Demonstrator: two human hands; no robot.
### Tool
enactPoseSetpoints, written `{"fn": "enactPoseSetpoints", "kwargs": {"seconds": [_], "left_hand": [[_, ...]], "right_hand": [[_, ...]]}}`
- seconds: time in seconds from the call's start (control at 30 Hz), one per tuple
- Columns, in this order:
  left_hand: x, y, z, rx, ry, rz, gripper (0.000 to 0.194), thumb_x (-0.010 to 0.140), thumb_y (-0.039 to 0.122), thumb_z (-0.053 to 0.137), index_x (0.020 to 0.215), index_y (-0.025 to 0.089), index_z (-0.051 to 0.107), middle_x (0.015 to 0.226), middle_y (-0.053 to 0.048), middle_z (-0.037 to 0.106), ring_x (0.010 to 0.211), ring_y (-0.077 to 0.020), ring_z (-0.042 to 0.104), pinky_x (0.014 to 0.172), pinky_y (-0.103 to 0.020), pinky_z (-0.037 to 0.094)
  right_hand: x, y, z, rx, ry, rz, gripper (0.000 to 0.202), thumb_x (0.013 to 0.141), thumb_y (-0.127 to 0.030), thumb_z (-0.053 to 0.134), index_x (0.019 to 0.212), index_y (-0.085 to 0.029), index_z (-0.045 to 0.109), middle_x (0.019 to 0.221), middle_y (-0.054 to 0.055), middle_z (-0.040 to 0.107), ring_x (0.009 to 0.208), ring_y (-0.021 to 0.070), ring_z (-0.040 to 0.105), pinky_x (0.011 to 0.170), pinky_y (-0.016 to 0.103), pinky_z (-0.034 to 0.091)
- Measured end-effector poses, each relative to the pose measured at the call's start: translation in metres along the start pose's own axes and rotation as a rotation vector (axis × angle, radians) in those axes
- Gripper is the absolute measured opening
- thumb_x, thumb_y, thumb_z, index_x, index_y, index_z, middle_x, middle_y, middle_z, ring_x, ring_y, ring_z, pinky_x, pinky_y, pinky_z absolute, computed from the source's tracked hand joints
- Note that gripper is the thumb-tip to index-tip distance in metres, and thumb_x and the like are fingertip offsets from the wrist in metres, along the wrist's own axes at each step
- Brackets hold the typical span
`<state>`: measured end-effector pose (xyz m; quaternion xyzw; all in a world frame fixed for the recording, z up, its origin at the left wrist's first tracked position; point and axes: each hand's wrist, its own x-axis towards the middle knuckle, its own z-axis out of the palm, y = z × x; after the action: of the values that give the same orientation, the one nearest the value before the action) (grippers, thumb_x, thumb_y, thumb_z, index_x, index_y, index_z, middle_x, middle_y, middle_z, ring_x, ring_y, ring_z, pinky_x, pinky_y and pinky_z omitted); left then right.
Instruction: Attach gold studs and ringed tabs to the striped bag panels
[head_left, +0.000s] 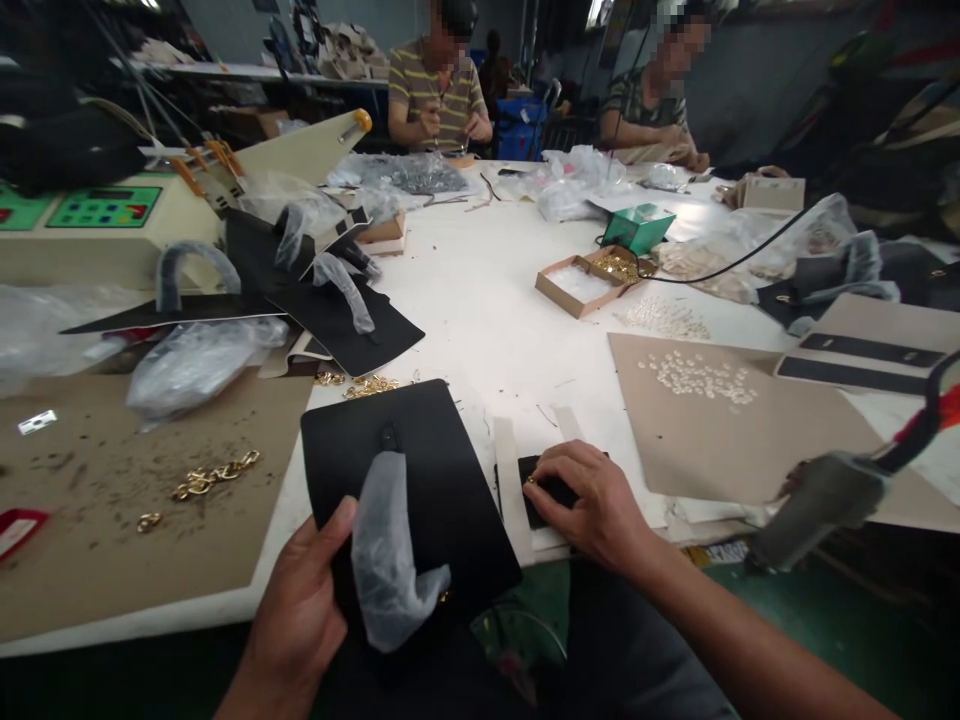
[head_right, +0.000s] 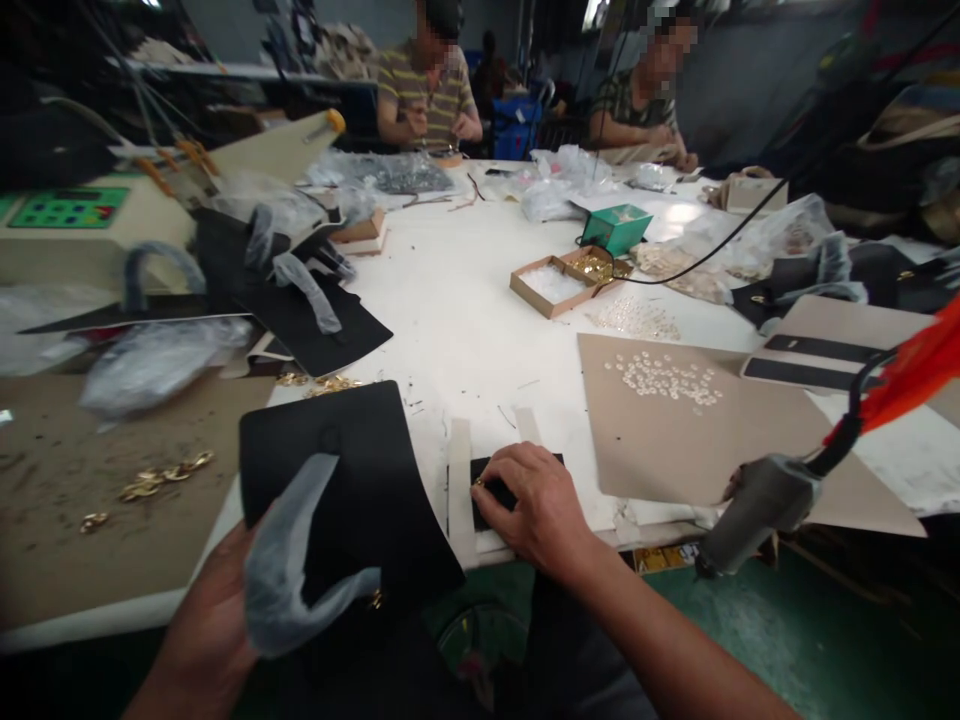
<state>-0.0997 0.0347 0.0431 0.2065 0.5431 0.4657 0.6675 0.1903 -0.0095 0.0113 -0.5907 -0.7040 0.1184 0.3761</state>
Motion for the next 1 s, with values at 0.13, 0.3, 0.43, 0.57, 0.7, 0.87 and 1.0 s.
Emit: {"fn": "enactPoseSetpoints", "kwargs": {"seconds": [0.13,0.3,0.43,0.57,0.7,0.87,1.0], "left_hand": [[-0.004,-0.002,-0.002,0.033,-0.035,0.006,0.065,0.066,0.032,0.094,0.126,0.022,0.073,0.119,-0.008,0.079,0.106,-0.0354,0.076,0.082,-0.037,0.067],[-0.003,-0.005,-0.001,-0.015,0.027,0.094,0.066,0.062,0.028,0.096,0.124,0.024,0.074,0.107,-0.004,0.082,0.116,-0.035,0.073,0.091,-0.036,0.065],[-0.005,-0.005,0.004,-0.019,-0.004,0.106,0.061,0.062,0.03,0.096,0.119,0.023,0.076,0.105,-0.007,0.083,0.115,-0.0399,0.073,0.092,-0.045,0.065],[-0.007,-0.005,0.004,-0.018,-0.011,0.105,0.05,0.065,0.034,0.095,0.111,0.023,0.078,0.099,-0.006,0.083,0.111,-0.039,0.074,0.088,-0.043,0.066],[-0.006,-0.008,0.001,0.005,0.003,0.113,0.037,0.066,0.034,0.095,0.097,0.022,0.08,0.087,-0.005,0.083,0.1,-0.0363,0.077,0.075,-0.037,0.067],[-0.006,-0.009,-0.002,-0.005,-0.004,0.09,0.028,0.068,0.034,0.094,0.09,0.022,0.08,0.069,-0.003,0.078,0.094,-0.0365,0.078,0.073,-0.039,0.066],[-0.007,-0.008,0.0,-0.036,-0.001,0.08,0.032,0.068,0.033,0.093,0.096,0.022,0.081,0.073,-0.005,0.079,0.1,-0.0394,0.076,0.082,-0.044,0.066]], "right_hand": [[-0.005,0.001,-0.001,-0.044,-0.035,-0.019,0.006,0.095,-0.025,0.07,0.089,-0.024,0.071,0.1,0.007,0.071,0.095,0.0251,0.065,0.088,0.042,0.05],[-0.006,-0.001,-0.002,-0.085,-0.07,0.009,0.006,0.096,-0.025,0.07,0.095,-0.025,0.075,0.1,0.007,0.071,0.093,0.0252,0.064,0.086,0.043,0.049],[-0.002,-0.002,-0.001,-0.134,-0.091,0.045,0.005,0.095,-0.024,0.072,0.092,-0.025,0.076,0.097,0.006,0.07,0.093,0.025,0.062,0.085,0.042,0.047],[0.006,-0.002,-0.004,-0.137,-0.154,0.111,0.008,0.089,-0.024,0.079,0.083,-0.025,0.074,0.09,0.003,0.068,0.09,0.0246,0.062,0.085,0.04,0.046],[0.019,-0.002,-0.017,-0.059,-0.287,0.156,0.008,0.085,-0.023,0.082,0.082,-0.027,0.075,0.088,0.001,0.069,0.09,0.0235,0.063,0.083,0.037,0.048],[0.031,-0.001,-0.033,0.082,-0.428,0.17,0.015,0.096,-0.023,0.067,0.09,-0.029,0.079,0.094,0.001,0.072,0.091,0.0199,0.067,0.08,0.031,0.052],[0.033,0.005,-0.032,0.093,-0.438,0.162,0.014,0.096,-0.025,0.068,0.097,-0.031,0.08,0.097,0.001,0.072,0.091,0.0198,0.068,0.081,0.032,0.054]]}}
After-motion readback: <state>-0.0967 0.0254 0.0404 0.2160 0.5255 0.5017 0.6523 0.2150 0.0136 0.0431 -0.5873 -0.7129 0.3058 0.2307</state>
